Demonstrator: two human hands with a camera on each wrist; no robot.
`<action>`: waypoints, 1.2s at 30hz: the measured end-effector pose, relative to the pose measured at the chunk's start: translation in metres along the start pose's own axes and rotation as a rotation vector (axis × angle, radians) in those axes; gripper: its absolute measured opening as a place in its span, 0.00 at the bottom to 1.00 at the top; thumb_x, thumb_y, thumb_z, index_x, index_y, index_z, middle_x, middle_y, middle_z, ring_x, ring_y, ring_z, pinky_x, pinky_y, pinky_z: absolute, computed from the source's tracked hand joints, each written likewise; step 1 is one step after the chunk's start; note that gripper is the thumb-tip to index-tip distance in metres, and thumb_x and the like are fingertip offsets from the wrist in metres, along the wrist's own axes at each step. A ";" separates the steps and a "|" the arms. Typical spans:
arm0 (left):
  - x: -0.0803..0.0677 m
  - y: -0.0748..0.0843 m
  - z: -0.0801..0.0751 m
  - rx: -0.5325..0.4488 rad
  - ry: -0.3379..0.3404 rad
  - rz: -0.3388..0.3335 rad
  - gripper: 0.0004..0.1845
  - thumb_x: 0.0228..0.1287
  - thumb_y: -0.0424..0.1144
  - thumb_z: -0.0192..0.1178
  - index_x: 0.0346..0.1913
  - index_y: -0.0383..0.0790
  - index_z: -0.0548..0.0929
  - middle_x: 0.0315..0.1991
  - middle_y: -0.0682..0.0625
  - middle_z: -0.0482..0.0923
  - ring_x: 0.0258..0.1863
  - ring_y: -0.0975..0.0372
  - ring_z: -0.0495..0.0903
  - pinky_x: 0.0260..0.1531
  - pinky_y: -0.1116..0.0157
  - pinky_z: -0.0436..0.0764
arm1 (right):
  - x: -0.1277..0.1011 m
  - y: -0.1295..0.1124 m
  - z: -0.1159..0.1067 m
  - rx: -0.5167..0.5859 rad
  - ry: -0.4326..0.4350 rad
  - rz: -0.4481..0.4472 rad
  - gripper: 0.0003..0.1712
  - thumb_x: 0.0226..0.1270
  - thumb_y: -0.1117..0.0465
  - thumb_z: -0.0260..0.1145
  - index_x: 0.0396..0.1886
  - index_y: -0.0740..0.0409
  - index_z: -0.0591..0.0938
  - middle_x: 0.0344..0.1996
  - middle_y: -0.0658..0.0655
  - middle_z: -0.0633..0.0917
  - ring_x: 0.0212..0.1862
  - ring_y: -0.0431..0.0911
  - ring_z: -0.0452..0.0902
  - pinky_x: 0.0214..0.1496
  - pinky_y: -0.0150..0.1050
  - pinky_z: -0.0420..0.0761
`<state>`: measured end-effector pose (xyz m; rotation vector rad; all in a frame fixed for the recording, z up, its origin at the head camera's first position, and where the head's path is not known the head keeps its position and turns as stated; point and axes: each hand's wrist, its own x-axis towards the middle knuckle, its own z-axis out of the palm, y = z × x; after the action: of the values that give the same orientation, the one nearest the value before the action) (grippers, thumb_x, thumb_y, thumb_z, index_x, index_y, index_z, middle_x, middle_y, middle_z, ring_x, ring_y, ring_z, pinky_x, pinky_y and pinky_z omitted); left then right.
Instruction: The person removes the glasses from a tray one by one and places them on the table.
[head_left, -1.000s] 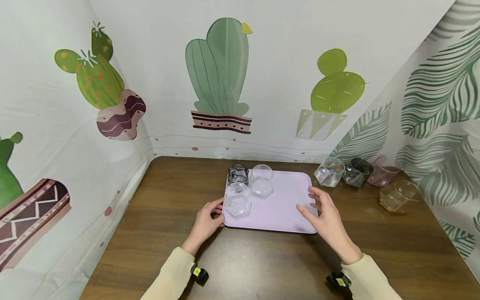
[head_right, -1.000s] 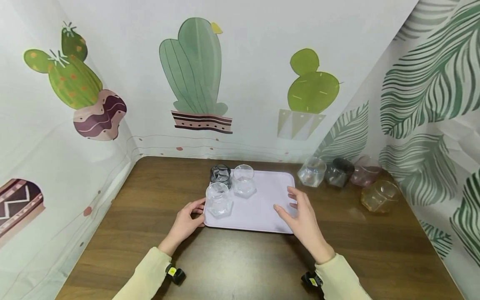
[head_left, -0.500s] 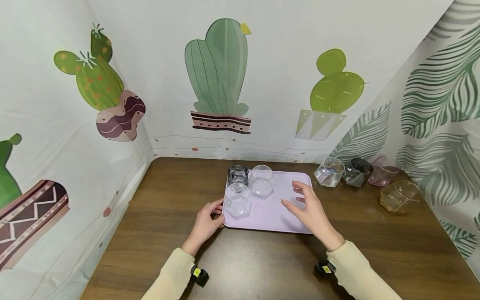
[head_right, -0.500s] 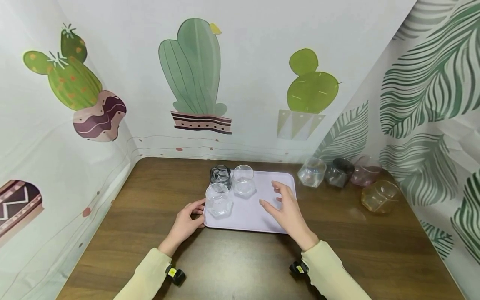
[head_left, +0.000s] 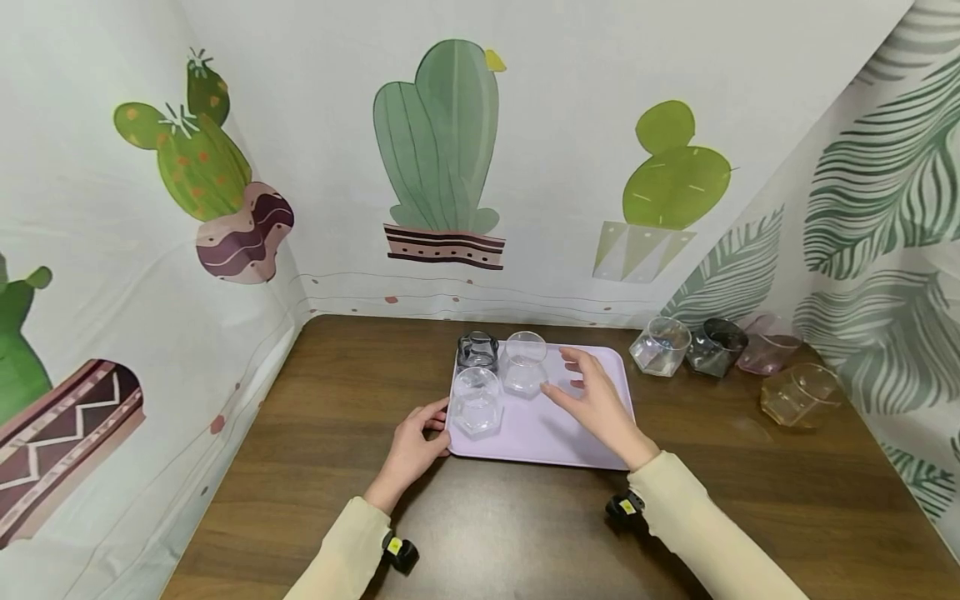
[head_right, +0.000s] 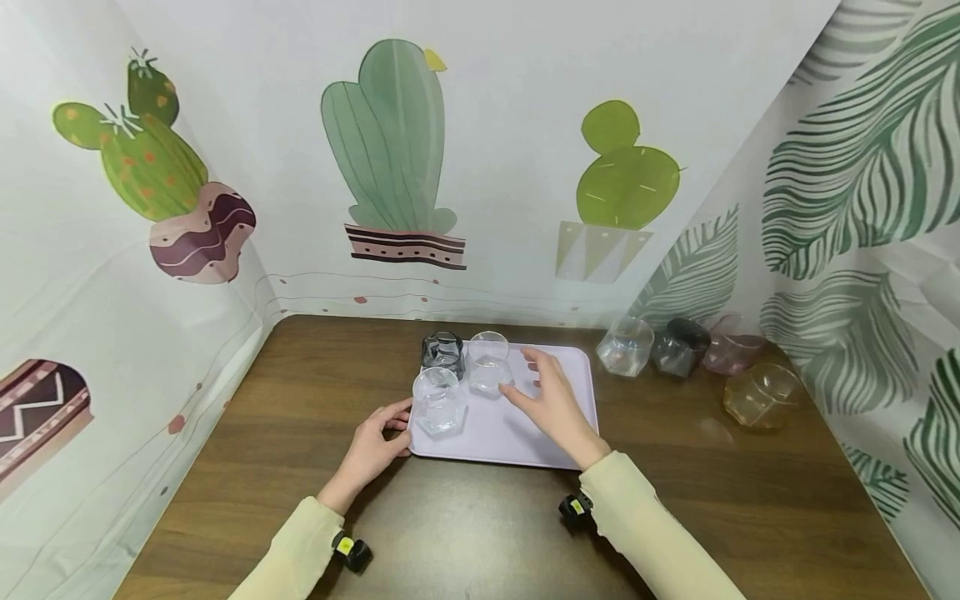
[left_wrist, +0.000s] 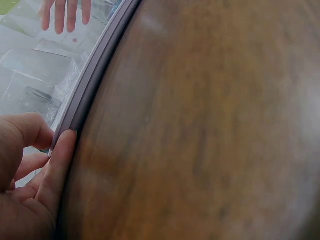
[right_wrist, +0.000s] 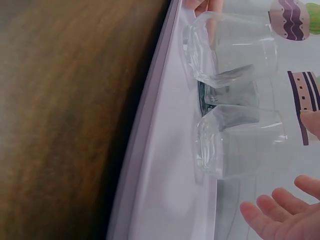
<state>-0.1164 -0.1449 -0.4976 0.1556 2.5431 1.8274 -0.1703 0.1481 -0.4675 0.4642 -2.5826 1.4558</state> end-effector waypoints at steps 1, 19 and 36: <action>0.000 0.000 0.000 0.001 -0.001 0.001 0.29 0.48 0.19 0.55 0.59 0.30 0.73 0.42 0.33 0.74 0.41 0.48 0.77 0.22 0.66 0.86 | 0.002 0.000 0.001 -0.004 -0.008 0.009 0.40 0.56 0.49 0.69 0.64 0.62 0.66 0.59 0.63 0.70 0.58 0.57 0.68 0.56 0.54 0.78; 0.000 0.005 -0.001 0.011 -0.014 -0.006 0.29 0.49 0.19 0.54 0.60 0.30 0.73 0.43 0.31 0.73 0.41 0.47 0.77 0.24 0.62 0.87 | 0.037 0.015 0.024 -0.012 -0.072 0.052 0.47 0.53 0.47 0.71 0.68 0.61 0.60 0.62 0.64 0.67 0.61 0.57 0.66 0.59 0.53 0.75; 0.009 -0.027 0.006 0.035 0.032 -0.002 0.31 0.47 0.20 0.55 0.59 0.36 0.76 0.41 0.39 0.75 0.39 0.53 0.78 0.20 0.69 0.85 | 0.048 0.011 0.034 -0.007 -0.082 0.051 0.45 0.53 0.51 0.71 0.67 0.60 0.61 0.61 0.65 0.68 0.61 0.61 0.65 0.59 0.57 0.74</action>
<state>-0.1267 -0.1471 -0.5242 0.1242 2.5963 1.8003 -0.2185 0.1153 -0.4814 0.4696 -2.6813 1.4727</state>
